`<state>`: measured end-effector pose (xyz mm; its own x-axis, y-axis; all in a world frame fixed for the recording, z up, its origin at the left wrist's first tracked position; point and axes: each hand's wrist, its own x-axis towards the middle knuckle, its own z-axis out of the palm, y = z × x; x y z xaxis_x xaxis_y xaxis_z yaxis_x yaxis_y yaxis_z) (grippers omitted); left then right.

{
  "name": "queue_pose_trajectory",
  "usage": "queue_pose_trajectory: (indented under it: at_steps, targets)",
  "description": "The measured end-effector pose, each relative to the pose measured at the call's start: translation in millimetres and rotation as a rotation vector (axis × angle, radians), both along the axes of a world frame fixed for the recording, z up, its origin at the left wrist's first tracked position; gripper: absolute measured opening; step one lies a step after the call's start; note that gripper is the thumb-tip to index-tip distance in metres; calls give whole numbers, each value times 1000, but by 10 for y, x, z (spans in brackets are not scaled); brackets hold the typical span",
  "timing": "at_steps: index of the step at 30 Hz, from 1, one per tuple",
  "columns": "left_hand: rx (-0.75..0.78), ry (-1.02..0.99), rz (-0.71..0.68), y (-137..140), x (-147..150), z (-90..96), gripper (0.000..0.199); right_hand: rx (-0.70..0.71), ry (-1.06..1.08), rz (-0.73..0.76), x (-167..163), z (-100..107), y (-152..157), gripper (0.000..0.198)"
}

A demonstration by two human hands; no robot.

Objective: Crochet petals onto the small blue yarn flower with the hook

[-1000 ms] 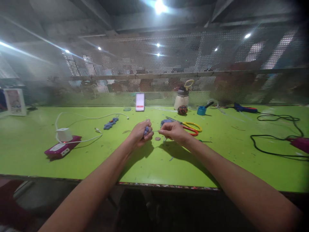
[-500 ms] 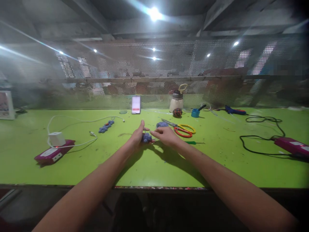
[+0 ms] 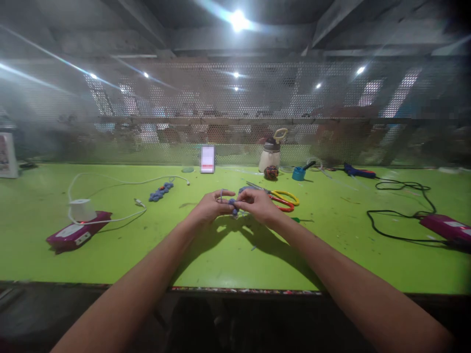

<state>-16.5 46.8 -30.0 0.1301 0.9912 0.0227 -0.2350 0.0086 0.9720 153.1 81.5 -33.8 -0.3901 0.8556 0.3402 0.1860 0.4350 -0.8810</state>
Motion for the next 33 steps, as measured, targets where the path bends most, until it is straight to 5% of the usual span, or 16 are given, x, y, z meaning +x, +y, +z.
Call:
queue_pose_trajectory:
  at_steps: [14,28,33]
  targets:
    - [60,118,99,7,10,32,22,-488,142,196,85,24,-16,31]
    - [104,239,100,25,-59,8,16,-417,261,86,48,-34,22,25]
    - [105,299,-25,6,-41,18,25,-465,238,106,38,-62,18,18]
